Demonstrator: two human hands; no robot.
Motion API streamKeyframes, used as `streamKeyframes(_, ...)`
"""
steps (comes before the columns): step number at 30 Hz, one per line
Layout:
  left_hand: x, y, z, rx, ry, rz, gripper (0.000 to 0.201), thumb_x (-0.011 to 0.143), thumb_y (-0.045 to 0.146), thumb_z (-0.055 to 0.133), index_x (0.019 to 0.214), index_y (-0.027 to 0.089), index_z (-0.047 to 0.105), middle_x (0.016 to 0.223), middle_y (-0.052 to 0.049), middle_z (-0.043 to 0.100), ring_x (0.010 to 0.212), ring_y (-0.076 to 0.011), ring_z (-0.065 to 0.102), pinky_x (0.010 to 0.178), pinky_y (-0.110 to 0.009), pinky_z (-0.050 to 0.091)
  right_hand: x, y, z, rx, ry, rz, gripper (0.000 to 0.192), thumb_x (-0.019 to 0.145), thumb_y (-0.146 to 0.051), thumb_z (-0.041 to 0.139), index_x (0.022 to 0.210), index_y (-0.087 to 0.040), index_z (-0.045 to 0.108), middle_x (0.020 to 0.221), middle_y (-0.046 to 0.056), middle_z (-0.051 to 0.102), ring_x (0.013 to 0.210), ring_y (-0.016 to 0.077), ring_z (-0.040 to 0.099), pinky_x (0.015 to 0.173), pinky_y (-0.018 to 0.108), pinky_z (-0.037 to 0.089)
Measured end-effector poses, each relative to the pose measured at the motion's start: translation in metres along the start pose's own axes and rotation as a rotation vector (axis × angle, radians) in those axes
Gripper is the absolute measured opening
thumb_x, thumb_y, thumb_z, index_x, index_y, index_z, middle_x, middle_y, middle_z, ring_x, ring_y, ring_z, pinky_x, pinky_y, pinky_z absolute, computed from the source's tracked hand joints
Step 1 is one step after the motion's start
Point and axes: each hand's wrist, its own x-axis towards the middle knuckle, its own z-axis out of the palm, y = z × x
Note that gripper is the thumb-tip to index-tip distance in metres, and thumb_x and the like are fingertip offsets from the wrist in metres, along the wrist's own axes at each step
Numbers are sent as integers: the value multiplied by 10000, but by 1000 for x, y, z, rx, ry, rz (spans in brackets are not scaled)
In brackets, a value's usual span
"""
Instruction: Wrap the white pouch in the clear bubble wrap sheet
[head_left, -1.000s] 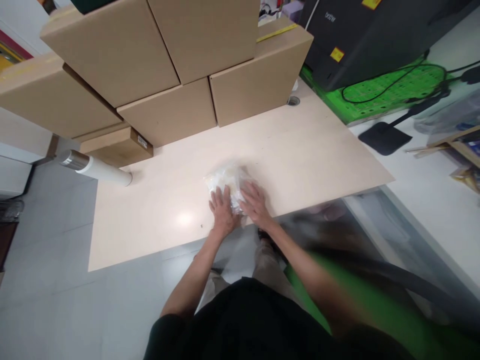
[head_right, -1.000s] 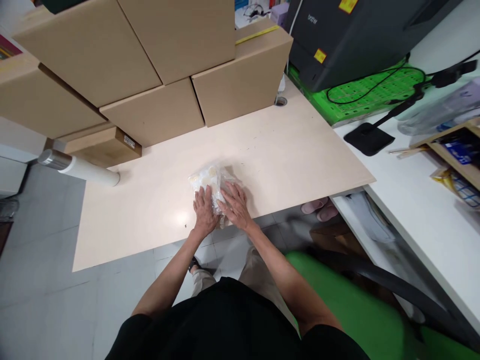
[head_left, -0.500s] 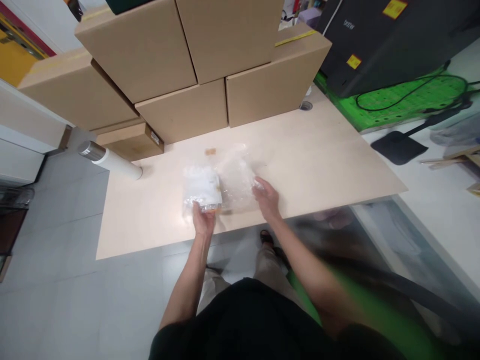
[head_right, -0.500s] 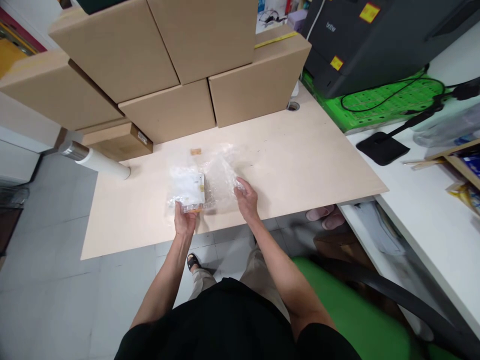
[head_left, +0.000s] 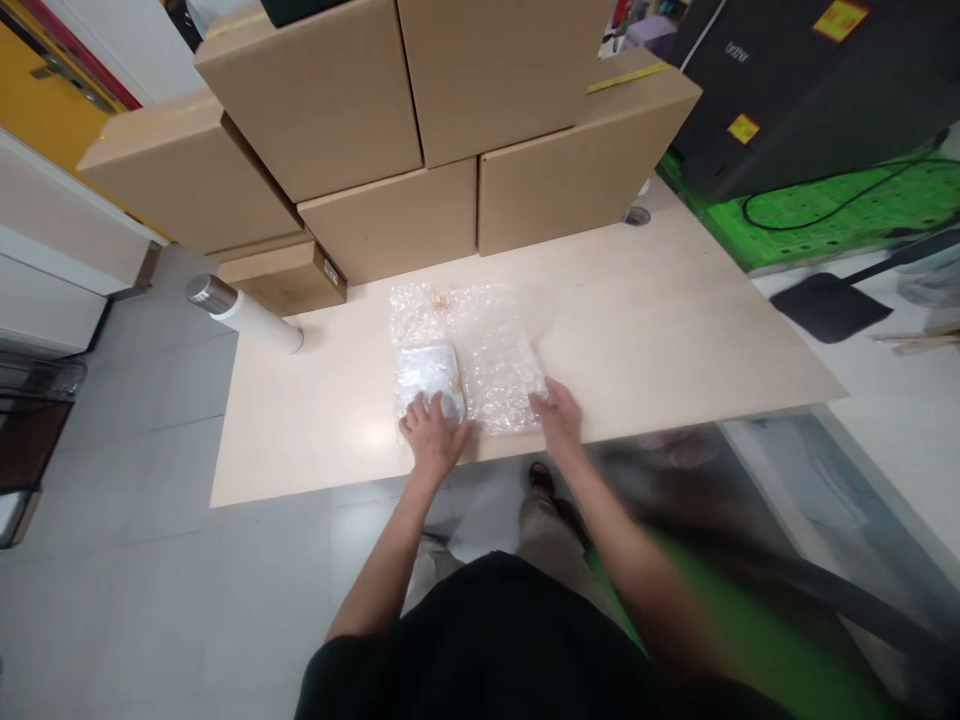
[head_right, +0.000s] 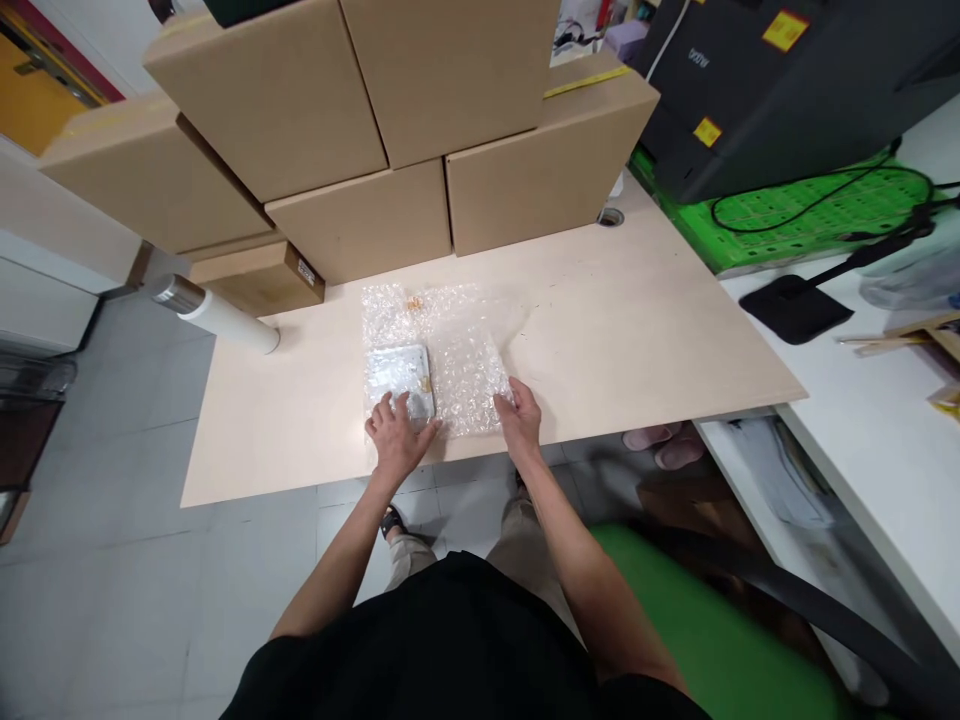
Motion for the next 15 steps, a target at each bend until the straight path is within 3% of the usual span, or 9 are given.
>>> streamKeyframes(2, 2, 7, 5, 41, -29, -6, 599, 780, 472, 699, 1278, 161, 578, 1411, -216, 475, 1273, -423, 430, 1002, -587, 372, 0, 0, 0, 36, 5, -1, 663, 657, -462, 698, 1230, -144, 599, 1176, 142, 700, 1078, 304, 660, 949, 505, 526)
streamKeyframes(5, 6, -2, 6, -6, -28, -23, 252, 841, 248, 584, 1075, 179, 647, 1297, -181, 568, 1200, -376, 497, 933, -527, 430, 2, 0, -1, 35, -2, -3, 655, 666, -462, 691, 1231, -144, 600, 1165, 138, 704, 1053, 298, 668, 930, 497, 534)
streamKeyframes(8, 8, -22, 0, -84, -39, -21, 234, 908, 158, 429, 1031, 189, 627, 1087, -129, 647, 1013, -264, 602, 873, -413, 481, 4, 2, -3, 20, 13, -6, 630, 667, -457, 693, 1213, -152, 614, 1124, 124, 716, 1024, 291, 670, 923, 498, 530)
streamKeyframes(10, 6, -27, -4, -85, -45, -9, 239, 952, 247, 420, 1094, 184, 602, 1074, -118, 645, 973, -241, 616, 865, -388, 494, 5, 4, -3, 25, 31, -9, 611, 655, -442, 700, 1191, -157, 623, 1112, 120, 719, 1018, 288, 668, 940, 503, 517)
streamKeyframes(13, 2, -14, -2, -7, -29, -9, 378, 879, 444, 584, 1131, 163, 596, 1285, -183, 559, 1168, -339, 540, 945, -489, 458, 3, 4, -3, 18, 36, -24, 605, 658, -440, 696, 1183, -147, 624, 1135, 136, 708, 1034, 289, 659, 959, 502, 503)
streamKeyframes(15, 1, -2, 3, 42, -31, -46, 367, 815, 403, 657, 1081, 154, 616, 1361, -216, 495, 1250, -407, 464, 976, -571, 413, 1, 4, -3, 15, 30, -25, 610, 665, -448, 692, 1188, -142, 621, 1146, 144, 702, 1042, 291, 656, 965, 502, 498)
